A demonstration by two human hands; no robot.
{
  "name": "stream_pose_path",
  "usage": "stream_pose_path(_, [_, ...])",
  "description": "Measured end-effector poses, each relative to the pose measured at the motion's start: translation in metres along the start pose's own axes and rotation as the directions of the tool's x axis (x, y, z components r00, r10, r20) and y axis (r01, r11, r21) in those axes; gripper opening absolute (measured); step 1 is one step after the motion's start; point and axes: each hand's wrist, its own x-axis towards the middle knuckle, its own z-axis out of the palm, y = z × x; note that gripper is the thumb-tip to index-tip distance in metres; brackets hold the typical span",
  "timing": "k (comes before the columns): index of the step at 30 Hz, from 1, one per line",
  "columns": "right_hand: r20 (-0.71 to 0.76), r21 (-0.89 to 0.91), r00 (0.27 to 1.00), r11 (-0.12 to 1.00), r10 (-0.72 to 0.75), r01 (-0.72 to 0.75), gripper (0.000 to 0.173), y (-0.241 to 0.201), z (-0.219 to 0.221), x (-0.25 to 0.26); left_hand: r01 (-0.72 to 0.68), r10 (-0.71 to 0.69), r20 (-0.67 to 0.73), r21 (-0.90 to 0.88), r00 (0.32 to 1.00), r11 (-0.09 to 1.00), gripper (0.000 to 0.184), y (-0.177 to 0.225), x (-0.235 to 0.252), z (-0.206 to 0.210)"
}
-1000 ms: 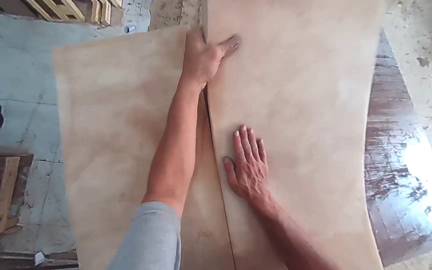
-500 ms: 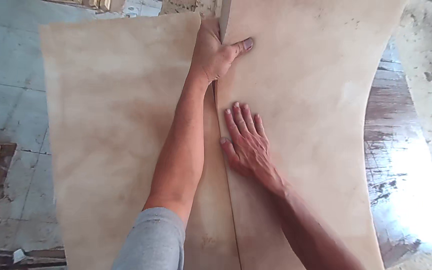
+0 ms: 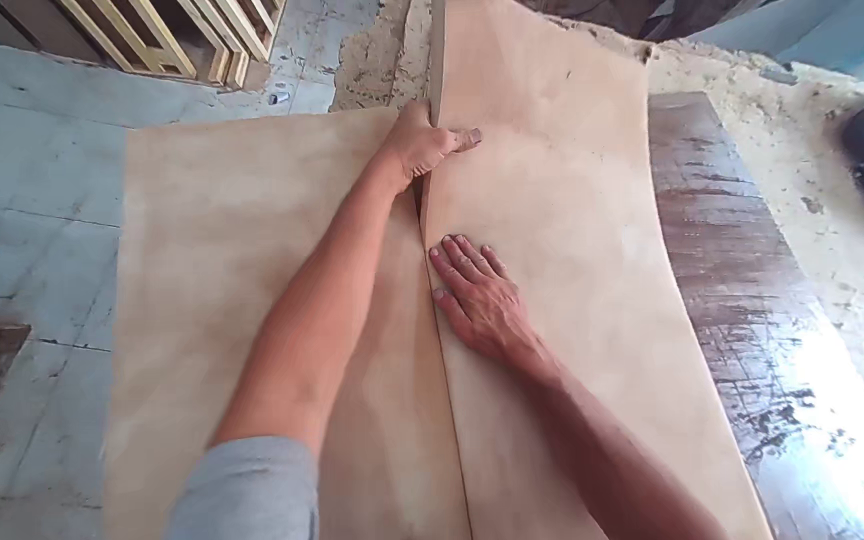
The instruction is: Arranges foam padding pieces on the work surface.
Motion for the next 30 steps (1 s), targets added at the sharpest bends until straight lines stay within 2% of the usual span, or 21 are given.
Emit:
stream_pose_path(1, [-0.062, 0.053, 0.998, 0.998, -0.015, 0.019, 0.05, 0.008, -0.002, 0.006, -0.006, 0.005, 0.019, 0.052, 1.0, 0.999, 0.045, 0.001, 0.009, -0.007])
stream_pose_path(3, [-0.236, 0.138, 0.972, 0.989, -0.018, 0.051, 0.034, 0.023, -0.005, 0.025, -0.072, 0.07, 0.032, 0.047, 0.997, 0.996, 0.034, -0.004, 0.012, -0.013])
stream_pose_path(5, [-0.329, 0.072, 0.944, 0.997, -0.015, 0.041, 0.024, 0.025, -0.007, 0.048, -0.153, 0.153, -0.024, 0.003, 0.988, 0.988, 0.029, -0.011, 0.016, -0.012])
stream_pose_path(8, [-0.273, -0.121, 0.961, 0.989, 0.053, -0.088, 0.058, 0.014, -0.007, 0.057, -0.211, 0.218, -0.059, 0.111, 0.974, 0.971, 0.031, -0.015, 0.014, -0.012])
stream_pose_path(10, [-0.23, -0.206, 0.972, 0.973, 0.053, -0.102, 0.061, 0.014, -0.005, 0.062, -0.277, 0.296, -0.092, 0.18, 0.951, 0.944, 0.03, -0.01, 0.015, -0.015])
stream_pose_path(13, [-0.181, -0.226, 0.983, 0.972, 0.025, -0.066, 0.06, 0.014, -0.003, 0.066, -0.305, 0.346, -0.131, 0.257, 0.929, 0.917, 0.028, -0.009, 0.013, -0.02])
stream_pose_path(17, [-0.065, -0.213, 0.996, 0.975, 0.058, -0.071, 0.061, 0.018, -0.003, 0.073, -0.219, 0.261, -0.134, 0.265, 0.956, 0.939, 0.032, -0.033, 0.025, -0.02])
stream_pose_path(23, [0.029, -0.203, 1.0, 0.979, 0.006, 0.0, 0.061, 0.024, -0.009, 0.083, -0.171, 0.209, -0.159, 0.224, 0.965, 0.959, 0.033, -0.046, 0.028, -0.024])
stream_pose_path(27, [0.026, -0.101, 0.996, 0.992, -0.08, 0.082, 0.059, 0.04, -0.015, 0.099, -0.074, 0.12, -0.178, 0.244, 0.977, 0.967, 0.033, -0.051, 0.029, -0.025])
stream_pose_path(30, [-0.02, -0.02, 0.995, 0.995, -0.103, 0.102, 0.049, 0.05, -0.018, 0.114, 0.051, -0.014, -0.139, 0.265, 0.99, 0.963, 0.028, -0.037, 0.027, -0.029])
